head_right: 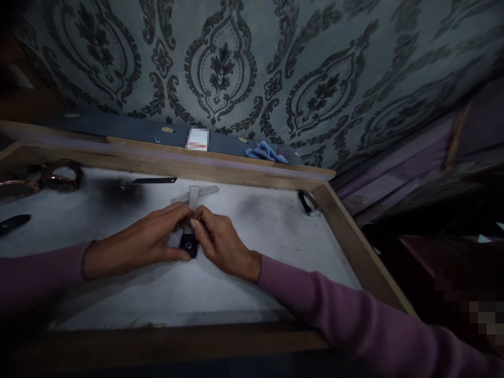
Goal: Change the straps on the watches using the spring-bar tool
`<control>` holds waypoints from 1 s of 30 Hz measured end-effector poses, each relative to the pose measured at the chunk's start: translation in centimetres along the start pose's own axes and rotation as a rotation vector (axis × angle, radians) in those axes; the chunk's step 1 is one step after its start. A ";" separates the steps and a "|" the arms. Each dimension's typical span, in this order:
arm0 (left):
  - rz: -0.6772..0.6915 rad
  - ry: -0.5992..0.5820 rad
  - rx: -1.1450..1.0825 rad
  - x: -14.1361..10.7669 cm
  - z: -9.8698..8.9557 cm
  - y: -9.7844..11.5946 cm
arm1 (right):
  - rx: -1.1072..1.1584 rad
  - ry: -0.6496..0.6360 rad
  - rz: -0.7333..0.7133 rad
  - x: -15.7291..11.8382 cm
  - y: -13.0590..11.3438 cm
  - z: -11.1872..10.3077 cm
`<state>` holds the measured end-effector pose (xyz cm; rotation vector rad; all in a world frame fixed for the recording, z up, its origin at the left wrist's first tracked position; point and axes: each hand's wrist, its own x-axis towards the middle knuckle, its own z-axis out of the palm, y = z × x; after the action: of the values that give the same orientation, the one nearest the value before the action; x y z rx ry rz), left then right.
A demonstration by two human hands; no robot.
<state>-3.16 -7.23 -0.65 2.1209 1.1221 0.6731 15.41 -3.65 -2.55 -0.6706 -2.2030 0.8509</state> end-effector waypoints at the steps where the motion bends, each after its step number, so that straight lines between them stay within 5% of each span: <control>1: -0.001 0.000 -0.002 0.0 0.0 0.0 | -0.006 -0.003 -0.008 0.0 -0.1 0.0; 13: -0.032 -0.030 0.006 0.1 -0.2 0.3 | -0.096 -0.034 -0.122 0.0 -0.3 0.1; 26: -0.010 -0.034 -0.012 -0.3 -0.2 -0.2 | 0.548 0.098 0.472 0.1 -0.2 -0.8; 30: -0.047 -0.025 0.000 -0.4 -0.2 0.0 | 0.469 0.101 0.523 -0.3 -0.4 -0.9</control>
<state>-3.48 -7.46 -0.61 2.0906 1.1553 0.6233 16.12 -3.78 -1.87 -1.0356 -1.6582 1.4976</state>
